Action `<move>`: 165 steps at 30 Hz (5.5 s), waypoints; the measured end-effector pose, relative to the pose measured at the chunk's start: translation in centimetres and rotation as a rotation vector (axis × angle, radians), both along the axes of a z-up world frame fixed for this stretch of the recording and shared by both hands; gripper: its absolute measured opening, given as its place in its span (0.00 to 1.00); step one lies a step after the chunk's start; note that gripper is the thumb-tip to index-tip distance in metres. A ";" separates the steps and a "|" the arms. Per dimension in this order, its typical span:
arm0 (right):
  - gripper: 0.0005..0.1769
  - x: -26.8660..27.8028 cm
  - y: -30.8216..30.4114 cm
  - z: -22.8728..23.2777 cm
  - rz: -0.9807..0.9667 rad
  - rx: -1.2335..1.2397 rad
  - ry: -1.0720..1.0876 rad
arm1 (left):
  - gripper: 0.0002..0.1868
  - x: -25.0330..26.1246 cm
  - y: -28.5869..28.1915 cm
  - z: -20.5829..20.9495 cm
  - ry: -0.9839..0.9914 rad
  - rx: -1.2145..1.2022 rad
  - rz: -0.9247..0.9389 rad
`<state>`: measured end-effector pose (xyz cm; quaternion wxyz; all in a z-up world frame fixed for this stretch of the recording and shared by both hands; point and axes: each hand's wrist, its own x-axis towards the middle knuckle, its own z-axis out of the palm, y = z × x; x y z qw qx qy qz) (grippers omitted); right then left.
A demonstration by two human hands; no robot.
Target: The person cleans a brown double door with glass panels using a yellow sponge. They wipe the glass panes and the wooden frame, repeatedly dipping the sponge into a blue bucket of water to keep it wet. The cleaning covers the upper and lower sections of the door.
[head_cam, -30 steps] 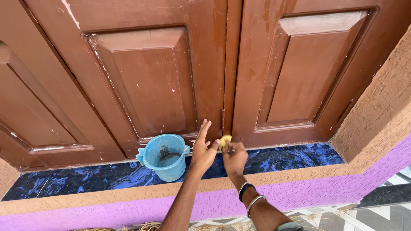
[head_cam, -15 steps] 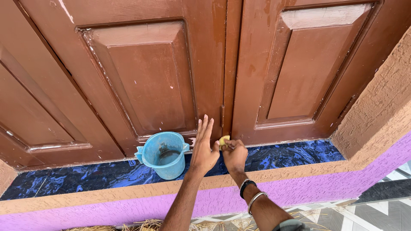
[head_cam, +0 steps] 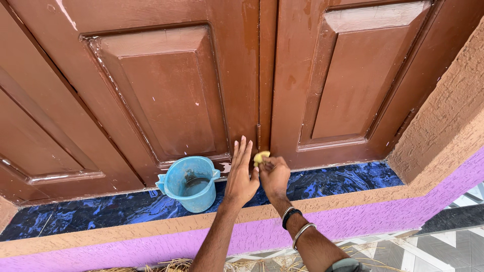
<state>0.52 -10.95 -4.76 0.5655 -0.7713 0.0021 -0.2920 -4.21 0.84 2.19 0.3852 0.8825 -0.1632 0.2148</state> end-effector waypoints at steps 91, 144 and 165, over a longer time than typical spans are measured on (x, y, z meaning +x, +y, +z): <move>0.18 5.5 -4.2 60.2 -0.328 -0.715 -1.094 | 0.37 9.8 3.9 52.3 -0.966 0.706 0.319; 0.15 9.5 -4.0 87.0 -0.491 -0.673 -1.307 | 0.38 10.8 2.5 74.6 -0.744 0.808 0.529; 0.17 6.9 -6.9 84.1 -0.358 -1.065 -0.946 | 0.38 8.5 1.1 71.1 -0.716 0.855 0.560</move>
